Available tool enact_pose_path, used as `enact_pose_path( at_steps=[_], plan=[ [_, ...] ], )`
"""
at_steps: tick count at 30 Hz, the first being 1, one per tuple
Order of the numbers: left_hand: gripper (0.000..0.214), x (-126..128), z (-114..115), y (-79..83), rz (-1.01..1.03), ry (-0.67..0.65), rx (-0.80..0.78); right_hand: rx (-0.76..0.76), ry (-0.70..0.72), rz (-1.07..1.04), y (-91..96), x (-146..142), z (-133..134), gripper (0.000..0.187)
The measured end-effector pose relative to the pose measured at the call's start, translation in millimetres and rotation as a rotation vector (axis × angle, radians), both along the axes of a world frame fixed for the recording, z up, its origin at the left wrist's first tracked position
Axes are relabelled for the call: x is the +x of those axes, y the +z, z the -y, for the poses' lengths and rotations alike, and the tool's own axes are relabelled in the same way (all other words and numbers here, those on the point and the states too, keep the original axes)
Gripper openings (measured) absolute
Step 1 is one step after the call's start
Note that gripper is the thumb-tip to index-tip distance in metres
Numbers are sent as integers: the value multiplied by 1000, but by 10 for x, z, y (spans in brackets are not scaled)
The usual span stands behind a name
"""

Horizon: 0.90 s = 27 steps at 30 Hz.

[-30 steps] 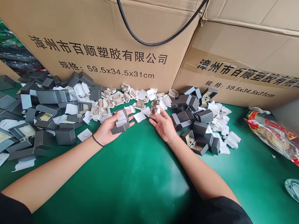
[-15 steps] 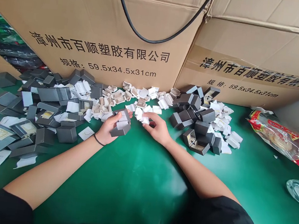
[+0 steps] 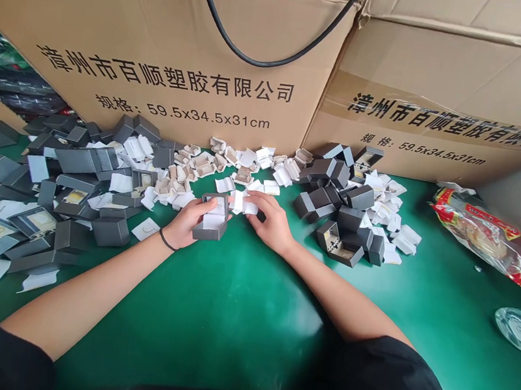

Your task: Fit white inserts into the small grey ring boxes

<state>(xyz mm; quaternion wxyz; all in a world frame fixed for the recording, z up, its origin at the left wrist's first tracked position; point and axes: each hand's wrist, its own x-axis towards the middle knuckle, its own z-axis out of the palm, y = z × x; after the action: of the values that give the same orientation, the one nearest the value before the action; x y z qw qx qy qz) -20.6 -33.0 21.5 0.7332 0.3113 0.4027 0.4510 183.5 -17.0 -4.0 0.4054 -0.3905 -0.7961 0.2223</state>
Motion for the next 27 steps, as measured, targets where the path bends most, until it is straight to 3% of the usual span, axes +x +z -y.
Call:
enact_pose_path(
  at_steps=[12, 27],
  plan=[
    [32, -7, -12, -30, 56, 48, -28, -99, 111, 11, 66, -20, 26, 39],
    [41, -19, 11, -18, -6, 5, 18, -25, 26, 28, -14, -62, 56, 44]
  ],
)
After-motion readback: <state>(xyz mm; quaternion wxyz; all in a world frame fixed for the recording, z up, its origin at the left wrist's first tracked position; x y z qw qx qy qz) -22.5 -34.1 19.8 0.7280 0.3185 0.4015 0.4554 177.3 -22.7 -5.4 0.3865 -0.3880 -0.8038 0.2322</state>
